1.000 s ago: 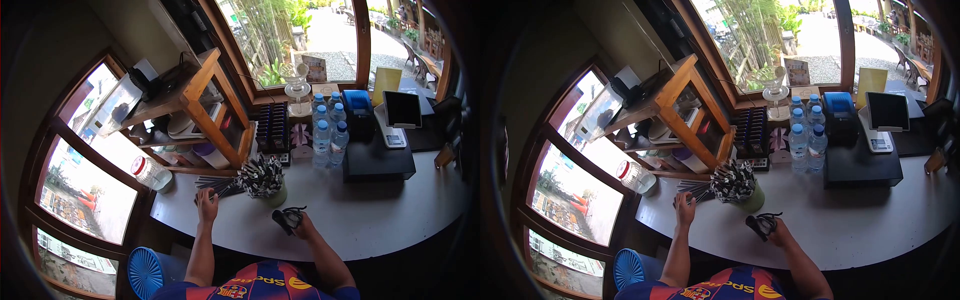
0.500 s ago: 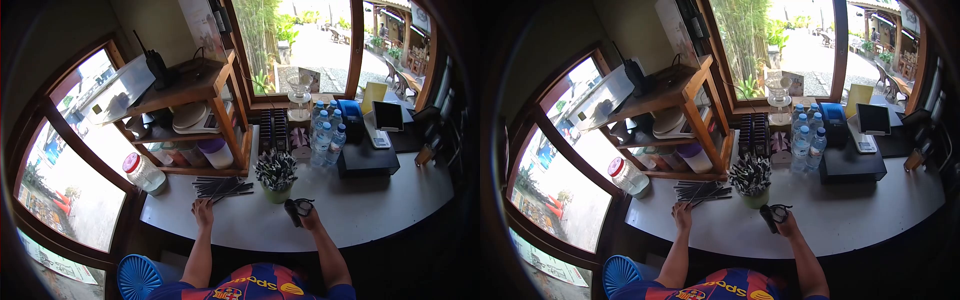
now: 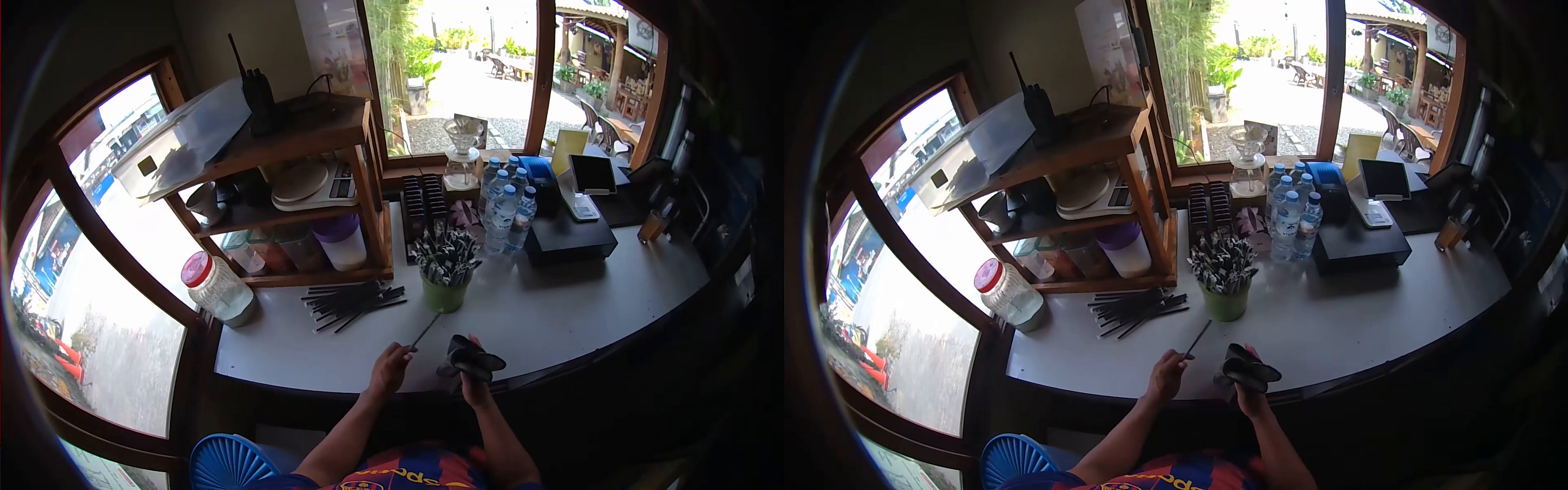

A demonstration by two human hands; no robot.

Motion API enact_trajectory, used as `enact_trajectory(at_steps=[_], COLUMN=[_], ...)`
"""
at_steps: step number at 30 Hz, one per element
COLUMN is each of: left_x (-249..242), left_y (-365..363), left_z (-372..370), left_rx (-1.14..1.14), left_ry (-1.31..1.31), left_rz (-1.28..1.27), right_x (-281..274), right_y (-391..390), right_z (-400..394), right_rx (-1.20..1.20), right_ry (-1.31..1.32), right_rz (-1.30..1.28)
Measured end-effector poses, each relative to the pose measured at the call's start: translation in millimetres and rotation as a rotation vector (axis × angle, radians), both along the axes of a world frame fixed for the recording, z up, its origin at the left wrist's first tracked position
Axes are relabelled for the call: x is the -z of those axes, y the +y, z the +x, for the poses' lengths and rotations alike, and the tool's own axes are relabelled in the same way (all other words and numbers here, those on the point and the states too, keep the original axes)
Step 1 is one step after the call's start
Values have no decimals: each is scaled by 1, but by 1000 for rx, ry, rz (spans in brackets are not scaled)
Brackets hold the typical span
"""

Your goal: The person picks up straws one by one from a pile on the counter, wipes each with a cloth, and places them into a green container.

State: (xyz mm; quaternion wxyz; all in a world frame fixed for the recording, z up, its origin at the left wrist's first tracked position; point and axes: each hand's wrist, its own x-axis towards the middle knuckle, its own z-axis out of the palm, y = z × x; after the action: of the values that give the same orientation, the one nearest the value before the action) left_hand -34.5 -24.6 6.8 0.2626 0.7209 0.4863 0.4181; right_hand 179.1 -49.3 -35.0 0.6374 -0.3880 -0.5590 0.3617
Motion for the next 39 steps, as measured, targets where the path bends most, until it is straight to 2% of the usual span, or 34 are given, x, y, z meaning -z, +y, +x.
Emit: enact_trajectory(at_steps=[1,2,3,4,5,6,7,8,9,10,11,13,14,16,17,18,21,24,27,30,33,34,35,38,39], left_x=[16,35,56,50,43,28,4,0,-3,-4,-5,-15,-20,-20,-19,-19,-15,-5,3,2,-4,-10,-17,-17,-20], left_y=[-5,-17,-22,-28,-38,-46,-46,-45,-44,-41,-39,-33,-28,-21,-17,-12,-2,4,14,21,21,18,17,23,26], left_z=[15,28,41,47,54,59,57,53,49,49,52,59,64,77,84,90,105,121,141,160,174,178,182,182,181], left_rx=[232,467,584,533,478,420,406,368,330,292,243,215,201,224,237,255,290,293,297,213,158,151,121,171,162], left_ry=[15,-102,286,113,-60,-231,-194,-199,-204,-208,-210,-182,-169,-234,-267,-273,-295,-323,-418,-469,-607,-670,-671,-716,-699], left_rz=[-34,-281,-160,-319,-473,-620,-545,-598,-652,-705,-541,-538,-534,-588,-615,-632,-668,-670,-687,-822,-844,-849,-826,-774,-746], right_x=[-5,-4,-2,-13,-27,-25,-21,-19,-46,-50,-52,-59,-37,-48,-55,-62,-97,-90,-85,-60,-64,-63,-66,-67,-70], right_y=[-15,-25,-32,-37,-40,-38,-34,-30,-30,-26,-23,-14,-9,-10,-7,2,10,27,30,36,45,48,50,60,63], right_z=[-5,-4,-3,-2,1,8,19,29,35,39,44,47,48,40,37,39,64,98,110,107,115,113,111,121,121], right_rx=[9,-52,-110,-167,-112,81,71,61,7,-2,-11,-72,-80,-176,-250,-129,9,-5,-116,-161,-290,-321,-304,-283,-291], right_ry=[-44,23,92,161,264,174,310,449,470,461,451,443,421,222,190,-18,429,491,451,462,297,228,266,55,5], right_rz=[12,-114,-240,-365,-368,-306,-303,-303,-329,-327,-325,-326,-339,-373,-303,-179,-355,-338,-413,-453,-550,-497,-436,-409,-325])
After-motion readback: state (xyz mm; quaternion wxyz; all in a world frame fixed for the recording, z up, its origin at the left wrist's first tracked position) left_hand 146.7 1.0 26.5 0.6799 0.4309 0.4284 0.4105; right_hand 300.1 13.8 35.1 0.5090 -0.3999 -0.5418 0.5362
